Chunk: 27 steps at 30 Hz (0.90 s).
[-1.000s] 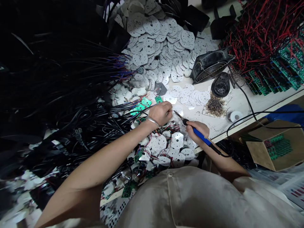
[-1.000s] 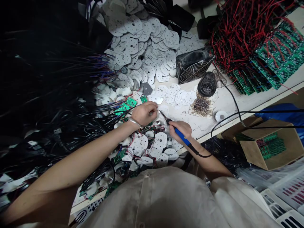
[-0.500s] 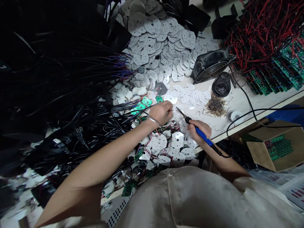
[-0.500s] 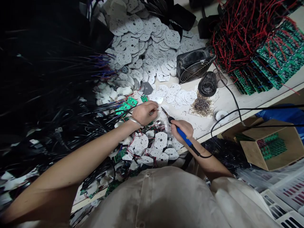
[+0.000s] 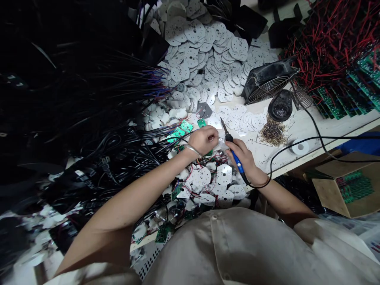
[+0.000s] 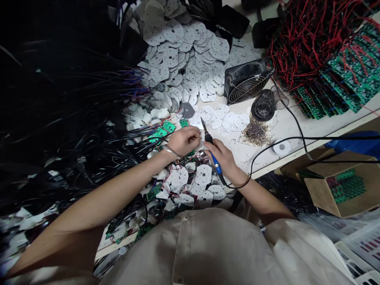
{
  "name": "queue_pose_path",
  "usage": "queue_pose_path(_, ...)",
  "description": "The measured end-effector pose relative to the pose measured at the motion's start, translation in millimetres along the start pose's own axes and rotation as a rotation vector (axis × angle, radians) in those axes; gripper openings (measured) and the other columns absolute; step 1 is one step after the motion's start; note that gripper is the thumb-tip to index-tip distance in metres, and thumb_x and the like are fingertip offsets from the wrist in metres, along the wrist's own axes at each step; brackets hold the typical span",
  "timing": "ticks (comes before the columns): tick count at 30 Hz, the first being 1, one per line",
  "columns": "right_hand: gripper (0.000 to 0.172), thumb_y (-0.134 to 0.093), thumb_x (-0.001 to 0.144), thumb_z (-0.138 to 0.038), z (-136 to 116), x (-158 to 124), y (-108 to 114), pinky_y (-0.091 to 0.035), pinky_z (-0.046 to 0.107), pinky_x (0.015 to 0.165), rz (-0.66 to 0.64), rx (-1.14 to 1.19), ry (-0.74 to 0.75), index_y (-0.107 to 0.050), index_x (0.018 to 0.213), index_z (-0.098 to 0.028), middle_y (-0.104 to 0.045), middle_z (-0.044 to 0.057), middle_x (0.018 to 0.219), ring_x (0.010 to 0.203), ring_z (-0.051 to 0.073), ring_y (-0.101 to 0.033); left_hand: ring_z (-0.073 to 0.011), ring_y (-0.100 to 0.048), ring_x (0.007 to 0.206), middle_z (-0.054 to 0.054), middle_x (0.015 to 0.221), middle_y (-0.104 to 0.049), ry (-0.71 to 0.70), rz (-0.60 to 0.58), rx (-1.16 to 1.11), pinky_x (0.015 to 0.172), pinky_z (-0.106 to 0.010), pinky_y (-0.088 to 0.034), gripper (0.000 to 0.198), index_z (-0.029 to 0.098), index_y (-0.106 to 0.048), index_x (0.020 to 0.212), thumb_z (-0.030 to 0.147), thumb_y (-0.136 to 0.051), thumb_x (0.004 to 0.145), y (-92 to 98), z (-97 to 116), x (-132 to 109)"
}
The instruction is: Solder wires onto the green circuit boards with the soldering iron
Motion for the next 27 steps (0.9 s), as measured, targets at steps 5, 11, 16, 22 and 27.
queue_pose_path(5, 0.028, -0.052, 0.100, -0.027, 5.6, -4.5, -5.9, -0.060, 0.023, 0.079, -0.009, -0.009, -0.022, -0.062, 0.126, -0.028, -0.063, 0.007, 0.112, 0.096, 0.016, -0.069, -0.0157, -0.062, 0.077, -0.005, 0.083, -0.069, 0.027, 0.019, -0.079, 0.076, -0.030, -0.052, 0.013, 0.018, -0.065, 0.073, 0.019, -0.055, 0.080, 0.4, -4.8, 4.4)
queue_pose_path(11, 0.027, -0.052, 0.100, -0.027, 2.5, -2.7, -3.2, -0.061, 0.023, 0.081, -0.010, -0.001, -0.006, -0.063, 0.125, -0.026, -0.064, 0.008, 0.113, 0.097, 0.017, -0.070, -0.0166, -0.061, 0.076, -0.005, 0.081, -0.068, 0.034, 0.022, -0.022, 0.074, -0.030, -0.051, 0.012, 0.018, -0.065, 0.070, 0.019, -0.056, 0.078, -0.2, -7.2, 4.1)
queue_pose_path(16, 0.026, -0.052, 0.100, -0.027, 0.4, 0.4, 1.0, -0.061, 0.023, 0.080, -0.015, -0.015, 0.016, -0.063, 0.124, -0.025, -0.065, 0.008, 0.111, 0.096, 0.016, -0.071, -0.0176, -0.062, 0.077, -0.007, 0.081, -0.068, 0.042, 0.025, -0.006, 0.074, -0.031, -0.052, 0.011, 0.017, -0.064, 0.070, 0.017, -0.055, 0.077, 0.4, -7.1, 1.2)
queue_pose_path(22, 0.025, -0.057, 0.097, -0.027, -1.9, -1.4, 17.4, -0.062, 0.035, 0.086, 0.074, 0.197, -0.036, -0.063, 0.120, -0.025, -0.071, 0.009, 0.106, 0.099, 0.021, -0.071, -0.0156, -0.060, 0.073, -0.005, 0.078, -0.065, 0.059, 0.051, -0.018, 0.070, -0.030, -0.051, 0.011, 0.018, -0.063, 0.068, 0.016, -0.055, 0.075, 1.1, -7.8, 0.3)
queue_pose_path(27, 0.016, -0.056, 0.095, -0.024, -1.6, -13.8, 29.9, -0.062, 0.032, 0.067, 0.210, 0.307, -0.115, -0.066, 0.107, -0.023, -0.073, 0.004, 0.082, 0.070, 0.018, -0.072, -0.0174, -0.060, 0.076, -0.006, 0.080, -0.065, 0.075, 0.029, -0.020, 0.072, -0.032, -0.051, 0.010, 0.018, -0.062, 0.068, 0.016, -0.054, 0.074, -1.1, -9.5, 0.8)
Point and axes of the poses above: each hand's wrist, its own x-axis towards the middle knuckle, its own y-axis out of the back of the hand, z = x × y, the point moved 5 cm from there along x, towards the middle knuckle
